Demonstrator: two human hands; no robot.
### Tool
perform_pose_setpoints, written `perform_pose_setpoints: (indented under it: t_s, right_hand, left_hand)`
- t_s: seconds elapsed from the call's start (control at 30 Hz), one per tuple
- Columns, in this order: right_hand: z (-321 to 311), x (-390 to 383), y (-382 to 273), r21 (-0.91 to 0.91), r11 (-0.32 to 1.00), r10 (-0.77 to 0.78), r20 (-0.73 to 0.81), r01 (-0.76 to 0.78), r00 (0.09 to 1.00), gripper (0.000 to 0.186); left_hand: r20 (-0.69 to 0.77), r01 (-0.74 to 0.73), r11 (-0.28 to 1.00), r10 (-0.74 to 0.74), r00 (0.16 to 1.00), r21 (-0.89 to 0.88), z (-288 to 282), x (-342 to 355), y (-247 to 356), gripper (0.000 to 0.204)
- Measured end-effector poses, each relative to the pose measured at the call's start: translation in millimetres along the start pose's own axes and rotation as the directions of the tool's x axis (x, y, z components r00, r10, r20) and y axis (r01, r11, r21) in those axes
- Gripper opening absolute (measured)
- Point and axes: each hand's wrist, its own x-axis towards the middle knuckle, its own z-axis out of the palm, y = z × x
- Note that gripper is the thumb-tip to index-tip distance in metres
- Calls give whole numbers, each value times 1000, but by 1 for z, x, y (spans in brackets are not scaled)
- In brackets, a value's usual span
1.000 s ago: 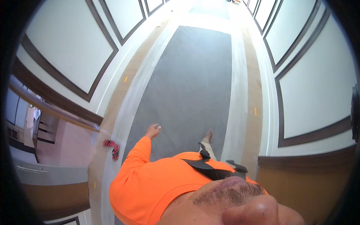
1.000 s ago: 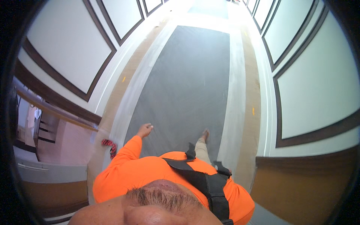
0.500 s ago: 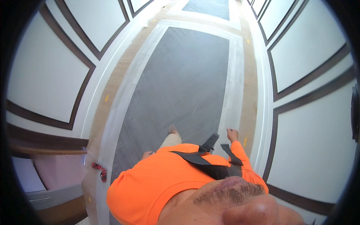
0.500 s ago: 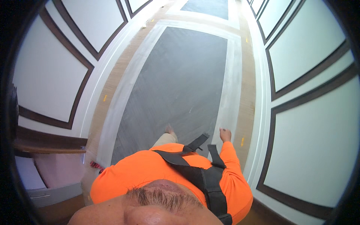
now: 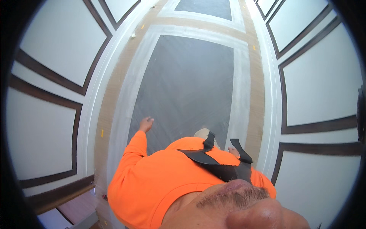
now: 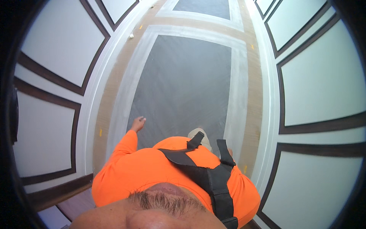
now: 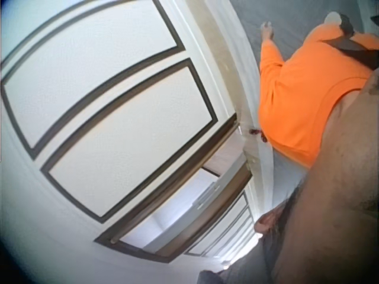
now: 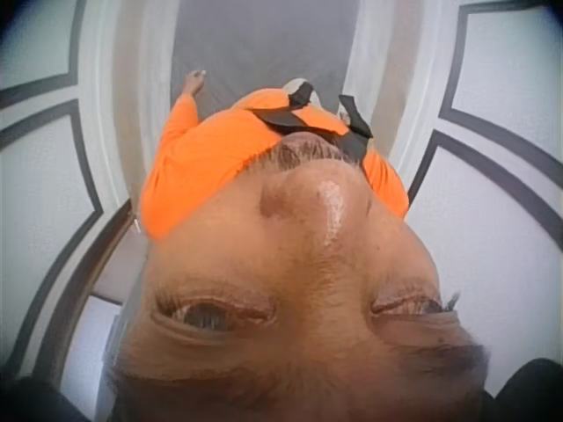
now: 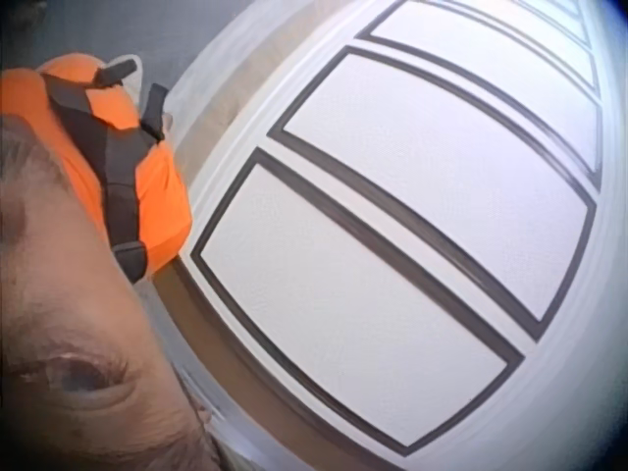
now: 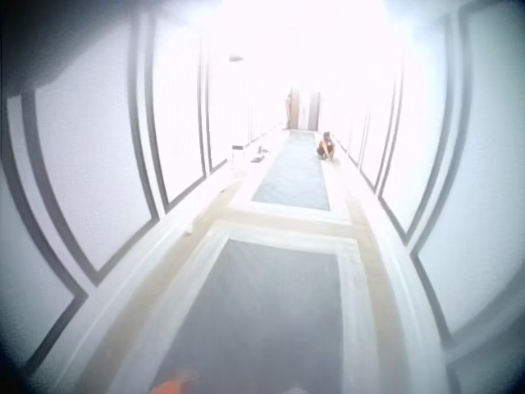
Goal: The person walks into a cluttered room and picks up a small white container. Using a small tool, they scrape the inside of the container to remove residue, then walk back out of the room.
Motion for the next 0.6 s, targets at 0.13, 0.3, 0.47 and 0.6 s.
perform_pose_setpoints:
  t_s: [0.13, 0.3, 0.47, 0.6]
  right_hand:
    - [-34, 87, -64, 36, 998, 46, 36, -47, 998, 48]
    - [-125, 254, -176, 30, 999, -27, 24, 26, 999, 54]
    - [-302, 457, -259, 101, 981, -121, -344, 165, 931, 61]
    - [-414, 532, -536, -61, 920, -375, -420, 387, 826, 56]
  left_hand:
    - [-40, -139, 990, 139, 990, 7, -41, 152, 160, 56]
    - [-8, 9, 999, -9, 1000, -52, -28, 248, 217, 60]
    - [399, -13, 999, -6, 917, 47, 34, 326, 258, 62]
    - [262, 434, 877, -379, 888, -204, 9, 349, 224, 60]
